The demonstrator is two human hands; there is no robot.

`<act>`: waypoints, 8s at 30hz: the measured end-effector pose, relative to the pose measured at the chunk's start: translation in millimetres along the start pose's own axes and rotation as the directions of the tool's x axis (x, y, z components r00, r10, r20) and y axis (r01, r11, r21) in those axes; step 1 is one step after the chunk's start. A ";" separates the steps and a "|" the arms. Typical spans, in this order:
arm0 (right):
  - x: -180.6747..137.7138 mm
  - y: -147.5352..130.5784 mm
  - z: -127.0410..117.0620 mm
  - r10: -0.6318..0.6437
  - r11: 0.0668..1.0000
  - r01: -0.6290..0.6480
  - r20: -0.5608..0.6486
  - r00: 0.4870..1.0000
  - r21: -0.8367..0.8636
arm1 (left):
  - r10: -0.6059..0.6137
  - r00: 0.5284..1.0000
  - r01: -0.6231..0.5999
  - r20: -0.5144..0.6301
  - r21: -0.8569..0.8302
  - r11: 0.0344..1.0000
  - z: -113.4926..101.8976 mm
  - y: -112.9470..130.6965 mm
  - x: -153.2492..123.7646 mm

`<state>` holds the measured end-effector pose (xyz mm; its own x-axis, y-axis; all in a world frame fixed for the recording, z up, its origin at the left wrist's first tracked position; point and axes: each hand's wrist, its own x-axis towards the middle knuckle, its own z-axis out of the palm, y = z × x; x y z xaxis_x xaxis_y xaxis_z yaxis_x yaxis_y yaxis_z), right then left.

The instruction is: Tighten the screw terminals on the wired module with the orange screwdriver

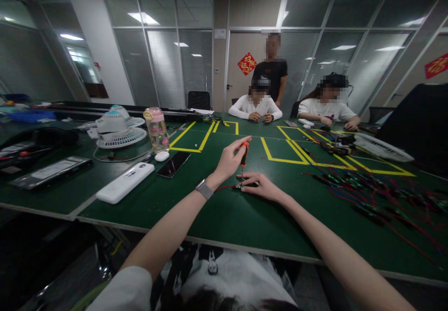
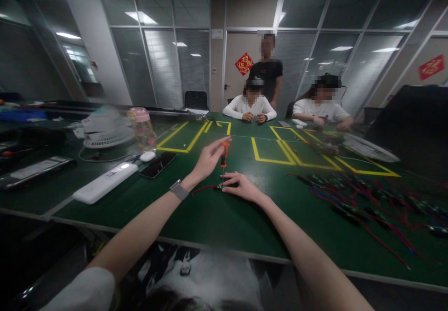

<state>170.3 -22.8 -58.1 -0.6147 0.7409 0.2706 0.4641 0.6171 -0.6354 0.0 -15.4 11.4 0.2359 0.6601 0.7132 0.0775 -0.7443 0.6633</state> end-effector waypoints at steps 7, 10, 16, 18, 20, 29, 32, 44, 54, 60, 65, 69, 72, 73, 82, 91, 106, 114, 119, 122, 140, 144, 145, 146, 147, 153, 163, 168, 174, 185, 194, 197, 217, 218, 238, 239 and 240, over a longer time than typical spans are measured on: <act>-0.3 -1.9 -0.6 -0.006 1.000 0.006 -0.007 1.000 0.016 | 0.069 0.996 -0.062 -0.051 0.130 0.990 -2.2 3.2 -1.1; -0.5 -3.1 -1.2 0.000 1.000 0.000 -0.001 1.000 0.009 | 0.042 0.999 -0.040 -0.020 0.073 0.996 -2.3 2.7 -1.2; -0.2 -3.4 -1.6 0.001 1.000 -0.001 0.002 1.000 0.004 | -0.005 1.000 0.005 -0.024 -0.004 1.000 -0.4 -0.1 0.1; -0.1 -3.0 -1.3 0.005 1.000 -0.005 0.001 1.000 0.007 | 0.010 0.998 -0.006 -0.069 0.060 0.998 -0.7 0.5 -0.1; -0.1 -2.6 -1.0 0.011 1.000 -0.011 0.000 1.000 0.008 | 0.038 0.994 -0.022 -0.106 0.146 0.989 -1.4 1.4 -0.8; 0.1 -1.0 -0.2 0.004 1.000 -0.004 -0.005 1.000 0.002 | 0.005 0.999 -0.004 -0.034 0.025 1.000 -0.2 0.2 -0.7; 0.4 0.6 0.1 0.001 1.000 -0.001 -0.002 1.000 -0.012 | -0.008 0.998 0.008 -0.056 0.005 1.000 -0.1 0.0 0.1; -0.2 0.1 -0.4 -0.009 1.000 0.009 -0.006 1.000 0.001 | -0.006 1.000 0.005 -0.013 -0.063 0.998 -1.3 -0.7 0.0; 0.1 0.3 0.2 -0.015 1.000 0.015 -0.015 1.000 0.021 | 0.018 0.998 -0.013 -0.054 0.098 0.995 -1.6 0.8 -1.2; 0.2 0.7 0.2 -0.010 1.000 0.010 -0.009 1.000 0.002 | -0.005 0.999 0.005 -0.034 -0.001 1.000 0.5 -3.0 -0.8; 0.1 2.3 -0.4 -0.009 1.000 0.009 0.002 1.000 0.002 | 0.073 0.994 -0.058 -0.087 0.165 0.985 -1.0 4.7 -2.3; 0.4 3.5 -0.4 -0.019 1.000 0.019 0.001 1.000 0.008 | 0.052 0.998 -0.046 -0.046 0.116 0.992 -1.7 6.5 -1.6; 0.3 1.7 -0.5 -0.011 1.000 0.011 -0.004 1.000 0.008 | 0.020 1.000 -0.020 -0.013 -0.002 1.000 -0.7 1.5 -0.6; 0.1 0.6 -0.7 -0.007 1.000 0.007 -0.006 1.000 0.007 | 0.006 1.000 -0.007 -0.013 -0.028 1.000 -0.3 -0.3 -0.5; -0.2 -2.1 -0.9 -0.002 1.000 0.002 -0.008 1.000 0.004 | 0.061 0.993 -0.040 -0.106 0.190 0.981 -1.3 2.7 -2.8; -0.9 -1.5 -1.6 -0.009 1.000 0.009 -0.002 1.000 -0.003 | 0.007 0.999 -0.004 -0.048 0.063 0.998 0.8 -1.4 -1.3; -1.0 0.0 -1.5 -0.012 1.000 0.012 -0.002 1.000 0.007 | -0.005 0.998 0.007 -0.067 0.029 1.000 0.0 0.3 -0.7; -0.7 -0.1 -1.1 -0.014 1.000 0.014 -0.007 1.000 0.007 | 0.050 0.997 -0.042 -0.067 0.108 0.993 -1.1 3.3 -2.4; -0.1 1.6 -0.3 -0.026 1.000 0.026 -0.012 1.000 0.008 | -0.022 1.000 0.021 -0.021 -0.038 0.999 -0.5 -2.4 -0.8; 0.0 2.5 0.1 -0.031 0.999 0.031 -0.014 0.999 0.015 | -0.037 0.998 0.036 -0.046 -0.036 0.999 0.2 -2.8 -0.3; -0.2 -0.8 -1.2 -0.014 1.000 0.014 -0.002 1.000 0.008 | -0.028 0.998 0.026 -0.053 -0.040 0.999 0.6 -2.2 -0.9; -0.2 -1.9 -1.2 0.007 1.000 -0.007 -0.004 1.000 0.009 | 0.046 0.993 -0.036 -0.113 0.091 0.995 0.4 2.0 -2.4; -0.1 -1.4 -1.1 0.007 1.000 -0.007 -0.006 1.000 0.011 | 0.057 0.991 -0.042 -0.118 0.126 0.991 0.0 3.1 -2.7; -0.1 -0.7 -0.8 0.005 1.000 -0.005 -0.006 1.000 0.011 | 0.060 0.992 -0.043 -0.115 0.144 0.989 -0.4 4.0 -2.8; 0.0 0.1 -0.5 0.001 1.000 -0.001 -0.008 1.000 0.010 | 0.058 0.993 -0.042 -0.107 0.143 0.989 -0.8 4.4 -2.8; 0.3 4.3 0.6 -0.029 1.000 0.029 -0.015 0.999 0.002 | 0.016 0.999 -0.018 -0.042 -0.041 0.999 -1.2 -2.2 -0.7; 0.7 5.8 0.6 -0.029 1.000 0.029 -0.010 1.000 -0.004 | 0.079 0.989 -0.059 -0.122 0.159 0.985 0.0 4.2 -2.9; 0.2 5.2 0.5 -0.032 0.999 0.032 -0.018 0.999 0.021 | 0.045 0.997 -0.044 -0.058 0.014 0.999 -0.5 1.5 -2.4; 0.0 2.3 -0.1 -0.002 1.000 0.002 -0.001 1.000 0.008 | 0.042 0.995 -0.036 -0.094 0.068 0.997 1.1 1.2 -3.0; 0.0 3.0 0.2 -0.027 1.000 0.027 -0.009 1.000 -0.004 | 0.072 0.995 -0.069 -0.073 0.042 0.997 1.0 -2.2 -3.1; 0.0 2.9 0.5 -0.023 1.000 0.023 -0.014 1.000 0.002 | 0.106 0.988 -0.083 -0.115 0.185 0.979 1.5 3.8 -4.5; 0.0 2.4 0.4 -0.024 1.000 0.024 -0.013 1.000 0.004 | 0.083 0.993 -0.076 -0.084 0.082 0.994 1.8 -0.9 -4.1; 0.1 1.2 0.0 -0.015 1.000 0.015 -0.010 1.000 0.010 | -0.006 0.995 0.009 -0.103 0.024 1.000 1.9 -3.7 -3.7; 0.0 0.3 -0.2 -0.008 1.000 0.008 -0.009 1.000 0.016 | 0.010 0.993 -0.002 -0.117 0.066 0.998 1.9 -2.4 -4.0; -0.5 0.4 -0.8 -0.011 1.000 0.011 -0.005 1.000 0.016 | 0.098 0.981 -0.057 -0.167 0.234 0.971 1.3 3.4 -4.6; -0.4 1.1 -0.5 -0.018 1.000 0.019 -0.010 1.000 0.016 | 0.097 0.982 -0.059 -0.165 0.221 0.974 1.1 2.9 -4.3; -0.2 1.8 -0.1 -0.026 1.000 0.026 -0.015 1.000 0.016 | 0.095 0.983 -0.063 -0.158 0.199 0.978 1.0 2.1 -4.0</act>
<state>171.3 -21.9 -59.2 -0.6170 0.7285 0.2978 0.4374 0.6320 -0.6397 0.2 -19.7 9.7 0.0867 0.5937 0.8000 0.2533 -0.7897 0.5587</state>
